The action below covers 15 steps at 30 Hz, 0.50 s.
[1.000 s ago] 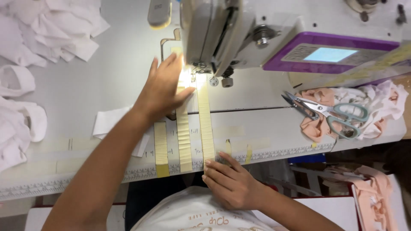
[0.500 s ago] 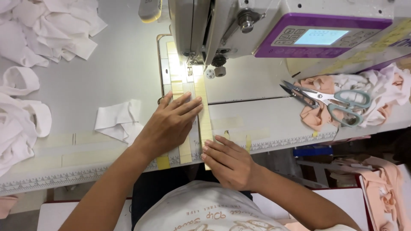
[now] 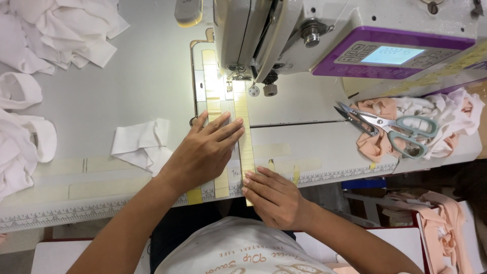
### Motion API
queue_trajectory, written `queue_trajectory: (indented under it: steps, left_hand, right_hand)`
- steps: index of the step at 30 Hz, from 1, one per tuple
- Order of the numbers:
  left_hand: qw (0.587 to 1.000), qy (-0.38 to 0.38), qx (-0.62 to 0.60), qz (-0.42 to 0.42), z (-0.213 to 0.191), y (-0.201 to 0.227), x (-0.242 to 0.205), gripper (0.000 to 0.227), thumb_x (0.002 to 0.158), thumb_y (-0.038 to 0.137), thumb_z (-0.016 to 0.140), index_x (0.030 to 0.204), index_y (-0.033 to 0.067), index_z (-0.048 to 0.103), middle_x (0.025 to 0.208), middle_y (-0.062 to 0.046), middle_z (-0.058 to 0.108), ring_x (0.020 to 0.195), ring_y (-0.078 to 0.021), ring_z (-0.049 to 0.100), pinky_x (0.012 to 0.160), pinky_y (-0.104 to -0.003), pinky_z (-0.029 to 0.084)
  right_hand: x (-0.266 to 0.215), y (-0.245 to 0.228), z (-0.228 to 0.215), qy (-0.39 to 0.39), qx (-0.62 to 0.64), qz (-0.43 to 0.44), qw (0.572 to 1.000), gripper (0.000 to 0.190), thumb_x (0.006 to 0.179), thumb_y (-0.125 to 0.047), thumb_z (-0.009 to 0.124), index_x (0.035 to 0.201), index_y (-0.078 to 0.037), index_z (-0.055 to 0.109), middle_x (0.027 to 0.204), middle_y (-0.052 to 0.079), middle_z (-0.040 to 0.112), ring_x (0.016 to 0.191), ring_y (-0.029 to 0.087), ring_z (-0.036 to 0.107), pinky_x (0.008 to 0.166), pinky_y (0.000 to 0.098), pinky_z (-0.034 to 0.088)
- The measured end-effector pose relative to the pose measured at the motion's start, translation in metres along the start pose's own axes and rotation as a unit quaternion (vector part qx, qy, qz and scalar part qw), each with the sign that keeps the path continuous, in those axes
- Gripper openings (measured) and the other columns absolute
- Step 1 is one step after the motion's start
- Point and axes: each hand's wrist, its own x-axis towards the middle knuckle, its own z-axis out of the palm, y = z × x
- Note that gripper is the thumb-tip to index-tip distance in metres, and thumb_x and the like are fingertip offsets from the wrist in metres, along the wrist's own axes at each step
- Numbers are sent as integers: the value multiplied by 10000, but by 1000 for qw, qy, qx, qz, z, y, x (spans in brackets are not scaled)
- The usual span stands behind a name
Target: Using an industrial sewing machine to attach white fabric strips onto a yellow base material at a fast pace.
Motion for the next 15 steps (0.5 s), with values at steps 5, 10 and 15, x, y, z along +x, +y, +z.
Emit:
queue_trajectory:
  steps: [5,10,15]
  left_hand:
    - [1000,-2,10,2,0,0,1,362,984,98,575,1336,49,640,1420,-127,638,1342,-359,575,1116,-621,405]
    - [1000,-3,4,-1,1,0,0,371,977,95,581,1341,46,640,1422,-132,636,1345,-360,573,1123,-623,400]
    - [1000,2,6,2,1,0,0,376,964,81,597,1335,43,647,1419,-131,640,1341,-359,578,1115,-623,408]
  right_hand:
    - [2,1,-2,-2,5,1,1000,178,983,-16,596,1085,84,702,1110,236,742,1086,385,744,1054,515,552]
    - [2,2,-2,-7,5,-3,1000,194,990,-27,581,1096,84,700,1115,235,740,1088,386,741,1062,519,545]
    - [-2,4,1,-13,-6,-13,1000,190,986,-26,584,1087,76,708,1108,224,743,1076,379,745,1061,516,543]
